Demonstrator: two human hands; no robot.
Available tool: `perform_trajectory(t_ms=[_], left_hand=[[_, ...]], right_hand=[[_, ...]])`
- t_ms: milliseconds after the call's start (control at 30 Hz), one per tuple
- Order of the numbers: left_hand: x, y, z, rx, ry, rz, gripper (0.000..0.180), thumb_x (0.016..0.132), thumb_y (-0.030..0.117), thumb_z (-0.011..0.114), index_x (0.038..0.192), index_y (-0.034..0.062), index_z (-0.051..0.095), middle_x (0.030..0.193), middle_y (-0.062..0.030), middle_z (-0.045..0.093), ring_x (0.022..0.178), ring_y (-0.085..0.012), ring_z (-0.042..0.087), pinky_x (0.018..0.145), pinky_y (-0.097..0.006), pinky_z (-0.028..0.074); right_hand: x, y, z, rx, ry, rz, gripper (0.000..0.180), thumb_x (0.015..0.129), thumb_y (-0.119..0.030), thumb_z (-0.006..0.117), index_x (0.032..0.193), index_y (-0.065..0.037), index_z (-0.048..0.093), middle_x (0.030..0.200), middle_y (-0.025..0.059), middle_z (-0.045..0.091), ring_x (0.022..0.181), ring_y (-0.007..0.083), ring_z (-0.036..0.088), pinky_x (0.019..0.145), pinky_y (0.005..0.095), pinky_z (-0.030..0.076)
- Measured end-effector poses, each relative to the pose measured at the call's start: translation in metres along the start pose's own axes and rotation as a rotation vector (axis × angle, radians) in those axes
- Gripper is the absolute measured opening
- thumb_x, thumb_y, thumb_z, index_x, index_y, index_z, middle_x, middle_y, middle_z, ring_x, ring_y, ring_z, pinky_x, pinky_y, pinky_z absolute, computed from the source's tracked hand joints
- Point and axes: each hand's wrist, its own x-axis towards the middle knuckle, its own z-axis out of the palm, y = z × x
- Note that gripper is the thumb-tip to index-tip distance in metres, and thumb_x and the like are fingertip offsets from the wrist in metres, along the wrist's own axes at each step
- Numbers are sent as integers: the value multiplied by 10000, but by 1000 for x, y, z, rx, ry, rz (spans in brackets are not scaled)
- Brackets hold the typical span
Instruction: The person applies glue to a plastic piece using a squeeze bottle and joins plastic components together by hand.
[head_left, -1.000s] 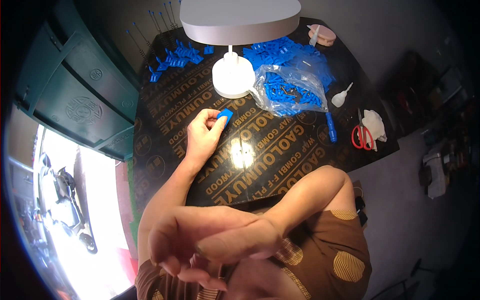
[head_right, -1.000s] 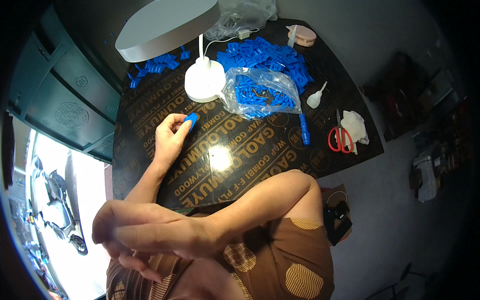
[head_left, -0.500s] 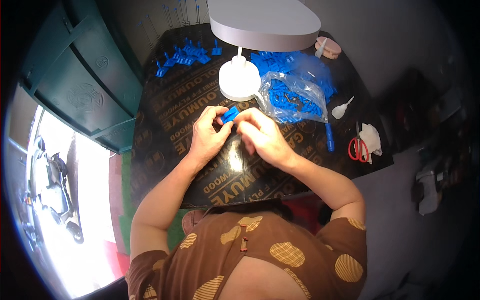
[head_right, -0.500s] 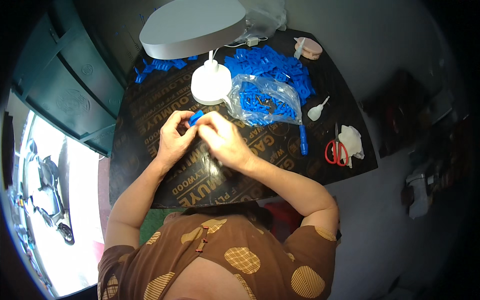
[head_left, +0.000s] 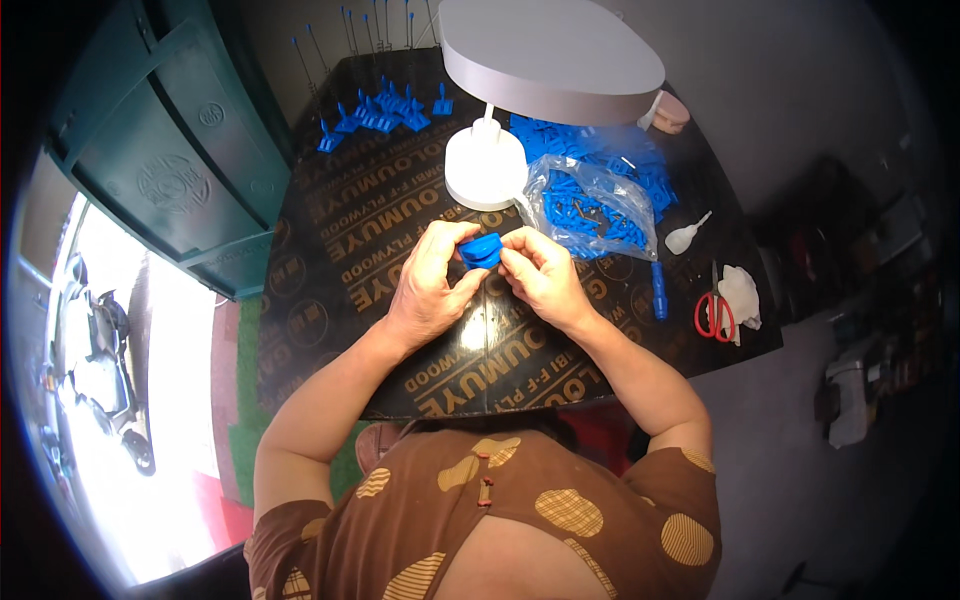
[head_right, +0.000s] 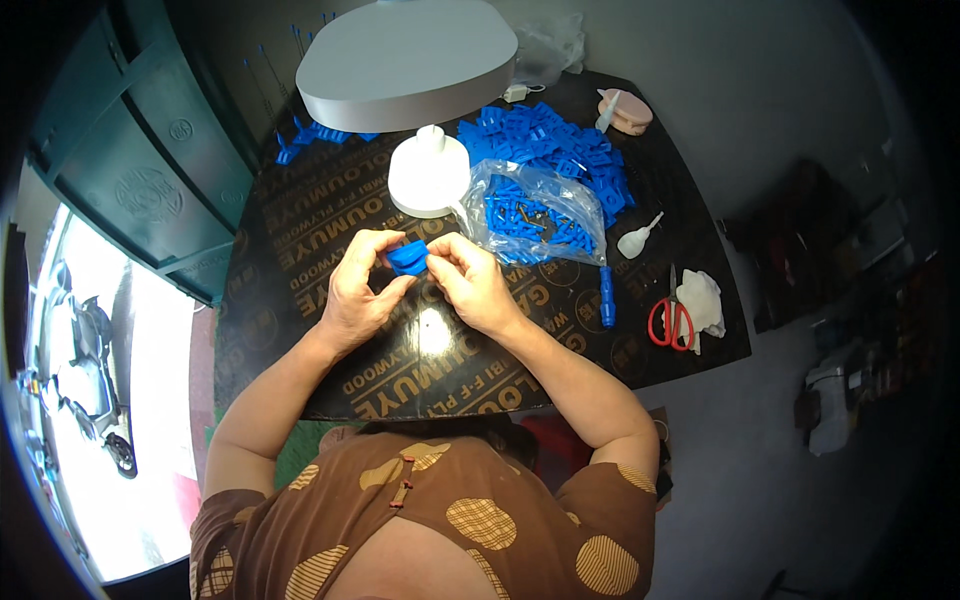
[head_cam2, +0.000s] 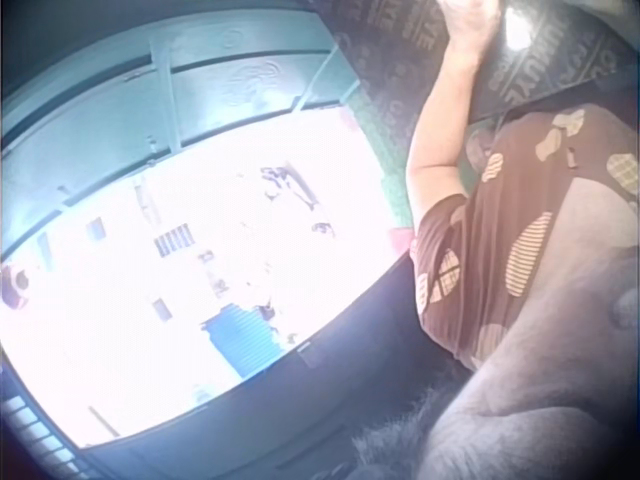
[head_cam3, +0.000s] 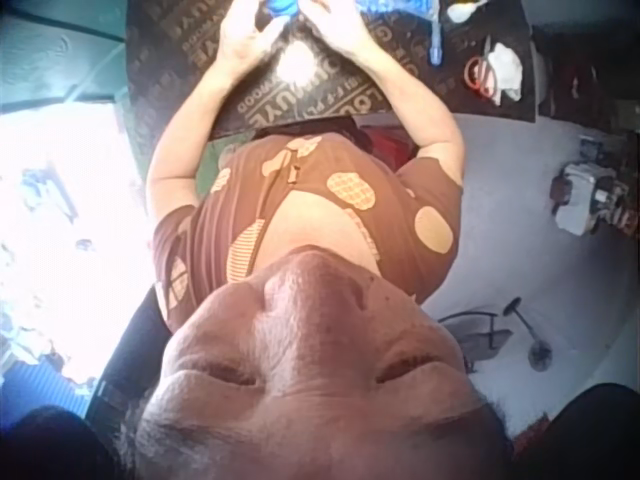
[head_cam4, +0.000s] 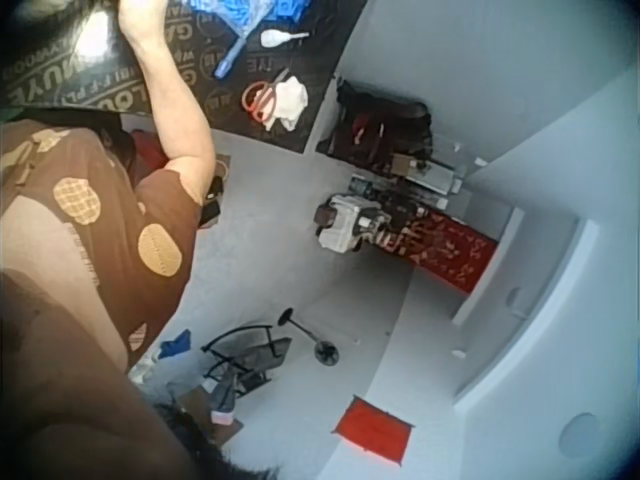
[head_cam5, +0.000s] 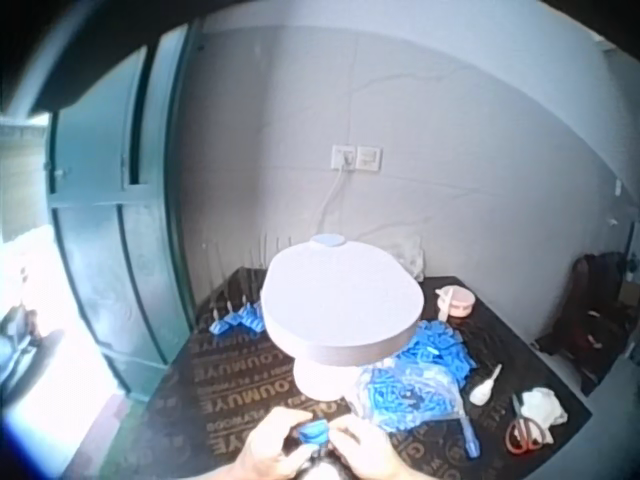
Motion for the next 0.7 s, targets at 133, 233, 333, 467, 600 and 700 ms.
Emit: perform_trajectory(t_ms=[133, 233, 333, 467, 600, 700], left_hand=[[0, 2, -2, -27, -45, -62, 473, 692, -49, 750, 1126, 10, 572, 991, -92, 596, 835, -192, 580, 756, -296, 487], [0, 2, -2, -43, -60, -50, 454, 692, -46, 743, 1108, 0, 568, 958, -115, 591, 847, -242, 601, 748, -332, 499], [2, -5, -4, 59, -114, 90, 452, 689, -33, 756, 1105, 9, 585, 961, -119, 606, 832, -241, 604, 754, -323, 496], [2, -1, -5, 246, -206, 55, 368, 716, 43, 748, 1054, 8, 606, 902, -124, 617, 775, -277, 600, 708, -360, 489], [-2, -12, -2, 387, -161, 3, 241, 742, 100, 710, 947, -5, 639, 832, -141, 630, 732, -307, 605, 695, -387, 484], [-2, -14, -5, 493, -196, -76, 202, 758, 128, 689, 901, -9, 649, 826, -158, 635, 755, -323, 613, 730, -401, 472]], right_hand=[[-2, 5, -2, -15, -3, -161, 74, 947, -65, 549, 996, -21, 584, 716, -41, 527, 608, 12, 457, 539, 169, 372], [-1, 7, -3, -35, -11, -144, 69, 952, -73, 547, 985, -23, 581, 717, -37, 534, 607, 15, 461, 538, 174, 379], [4, 9, -2, 46, -54, -3, 96, 957, -103, 543, 939, -21, 590, 705, -10, 565, 608, 39, 493, 543, 197, 407], [7, 13, -5, -104, -7, 17, 145, 941, -120, 556, 899, 2, 623, 704, 26, 609, 634, 73, 550, 576, 236, 448], [9, 16, -9, -289, -3, -91, 222, 924, -154, 570, 1006, 39, 643, 776, 107, 678, 695, 149, 640, 649, 287, 503], [9, 4, -16, -503, 61, -196, 228, 919, -135, 578, 1056, 35, 640, 797, 80, 669, 716, 101, 610, 656, 260, 497]])
